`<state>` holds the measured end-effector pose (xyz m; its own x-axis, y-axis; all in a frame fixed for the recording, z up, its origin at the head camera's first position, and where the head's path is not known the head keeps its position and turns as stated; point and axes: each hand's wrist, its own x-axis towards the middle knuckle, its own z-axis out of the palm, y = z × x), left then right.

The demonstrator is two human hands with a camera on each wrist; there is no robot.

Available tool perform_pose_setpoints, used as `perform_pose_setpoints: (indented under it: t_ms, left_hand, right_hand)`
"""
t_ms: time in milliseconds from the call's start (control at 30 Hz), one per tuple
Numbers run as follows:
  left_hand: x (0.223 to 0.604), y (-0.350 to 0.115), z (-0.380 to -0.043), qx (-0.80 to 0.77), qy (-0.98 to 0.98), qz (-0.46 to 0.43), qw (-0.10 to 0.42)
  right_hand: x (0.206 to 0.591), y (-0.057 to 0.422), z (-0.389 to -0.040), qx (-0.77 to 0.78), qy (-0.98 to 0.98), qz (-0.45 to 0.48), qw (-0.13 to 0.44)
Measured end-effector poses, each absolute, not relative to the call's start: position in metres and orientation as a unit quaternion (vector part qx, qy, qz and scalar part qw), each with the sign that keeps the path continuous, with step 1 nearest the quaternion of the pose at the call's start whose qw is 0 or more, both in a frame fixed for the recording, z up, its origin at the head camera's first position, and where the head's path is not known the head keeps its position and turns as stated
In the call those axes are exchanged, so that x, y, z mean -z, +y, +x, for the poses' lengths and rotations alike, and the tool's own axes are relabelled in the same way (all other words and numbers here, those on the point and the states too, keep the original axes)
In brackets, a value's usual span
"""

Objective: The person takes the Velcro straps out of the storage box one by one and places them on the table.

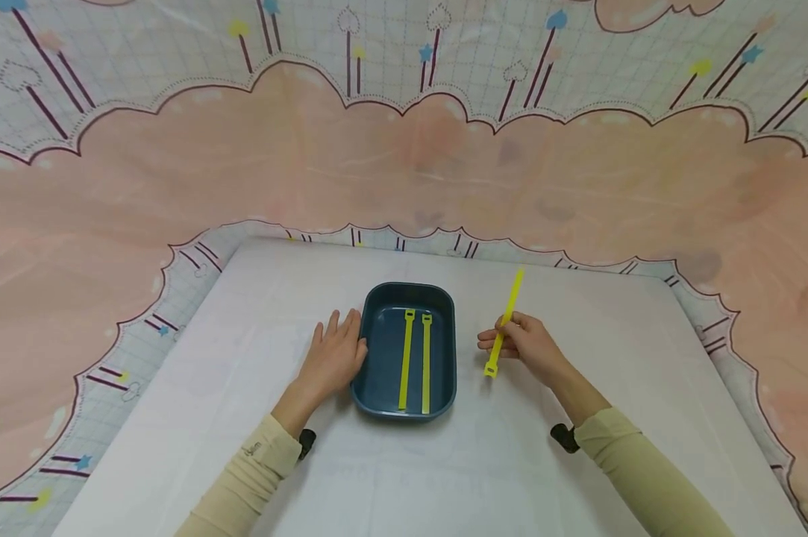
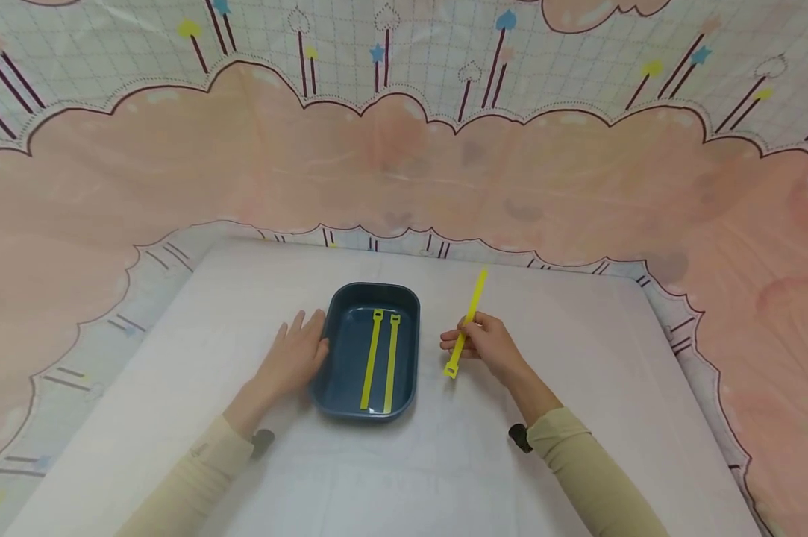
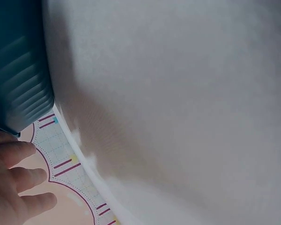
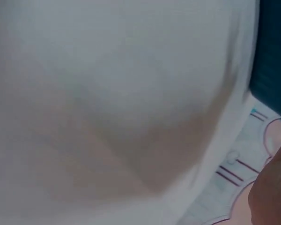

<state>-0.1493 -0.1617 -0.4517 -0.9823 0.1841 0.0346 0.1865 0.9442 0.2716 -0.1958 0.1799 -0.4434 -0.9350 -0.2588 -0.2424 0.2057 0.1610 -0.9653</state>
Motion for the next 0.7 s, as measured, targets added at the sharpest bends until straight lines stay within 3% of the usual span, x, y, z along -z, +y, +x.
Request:
perform_pose_setpoints:
  t_ms: [400,700]
  left_hand:
    - [0.450,-0.161,-0.150,0.135,-0.986,-0.094,0.001]
    - [0.448,-0.160,-0.149,0.140,-0.986,-0.090,-0.002]
  right_hand:
    - [0.471,0.192,-0.192,0.733,0.591,-0.013,0.335]
    - [0.476,0.192,-0.196,0.708,0.593,-0.017,0.384]
